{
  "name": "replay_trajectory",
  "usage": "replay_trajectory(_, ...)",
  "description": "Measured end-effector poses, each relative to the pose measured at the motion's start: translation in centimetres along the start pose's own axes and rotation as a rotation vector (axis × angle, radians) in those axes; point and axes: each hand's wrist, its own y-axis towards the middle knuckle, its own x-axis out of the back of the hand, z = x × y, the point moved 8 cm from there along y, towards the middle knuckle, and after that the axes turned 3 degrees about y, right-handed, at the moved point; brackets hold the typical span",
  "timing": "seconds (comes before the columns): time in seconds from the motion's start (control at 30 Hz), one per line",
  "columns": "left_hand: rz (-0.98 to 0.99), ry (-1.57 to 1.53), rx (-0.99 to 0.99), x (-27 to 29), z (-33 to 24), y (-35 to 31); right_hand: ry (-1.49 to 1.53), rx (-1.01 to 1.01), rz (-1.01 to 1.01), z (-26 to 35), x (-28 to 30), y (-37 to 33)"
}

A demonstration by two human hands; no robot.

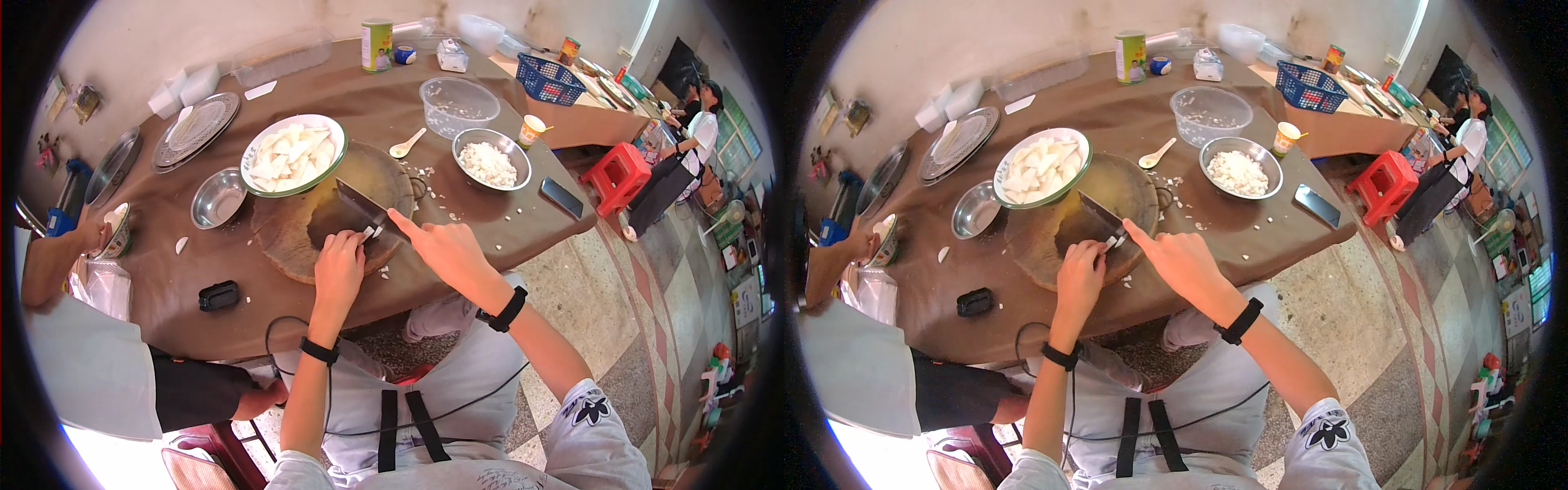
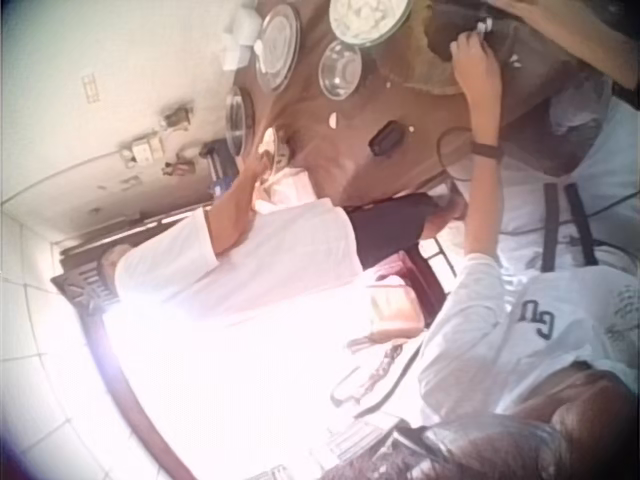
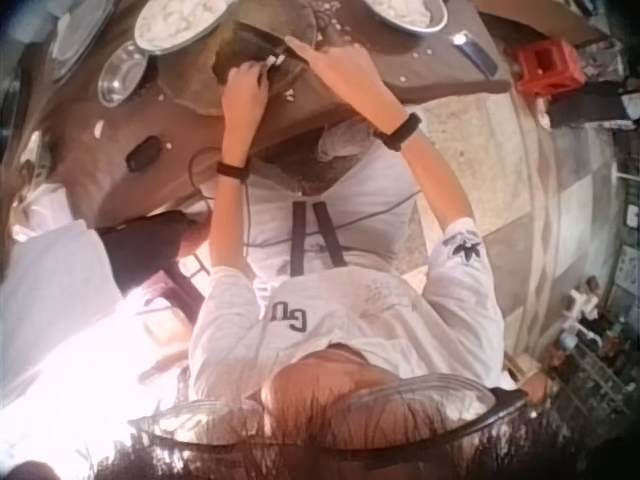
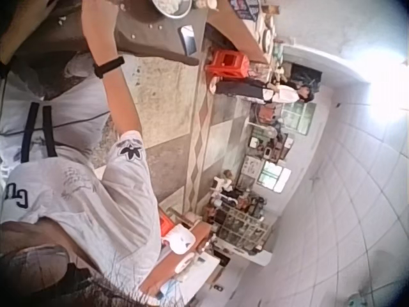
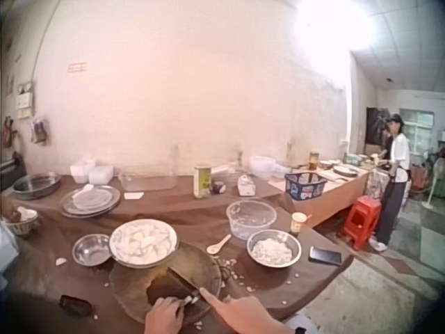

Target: The person is chopping food, likely garlic or a root vegetable, on a wooden cutting board using a cleaver.

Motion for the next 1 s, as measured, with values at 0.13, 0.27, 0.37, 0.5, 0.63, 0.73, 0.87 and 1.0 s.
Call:
replay_trajectory(0.13,0.028,-0.003,0.03,-0.7,0.8,0.2,-0.05,0.046,0.012,0.7,0.0,-0.4)
replay_trajectory(0.27,0.027,-0.009,0.046,-1.1,0.8,0.7,-0.093,0.068,0.001,0.4,-0.5,-0.5)
replay_trajectory(0.37,0.032,-0.024,0.054,-1.5,0.8,1.0,-0.099,0.081,-0.013,0.1,-0.3,-0.3)
replay_trajectory(0.5,0.024,-0.015,0.056,-2.0,0.9,1.1,-0.089,0.109,-0.019,-0.3,-0.2,-0.1)
replay_trajectory(0.63,0.017,-0.024,0.052,-2.2,1.0,1.1,-0.09,0.142,0.007,-0.3,-0.9,0.0)
replay_trajectory(0.73,0.026,-0.04,0.039,-2.1,0.6,1.3,-0.066,0.159,0.017,-0.2,-0.9,0.3)
replay_trajectory(0.87,-0.018,-0.037,-0.009,-1.8,0.3,1.1,-0.062,0.192,0.02,0.6,-1.4,1.3)
replay_trajectory(1.0,-0.01,-0.043,-0.015,-1.4,-0.2,1.2,0.001,0.192,0.011,0.8,-1.6,3.3)
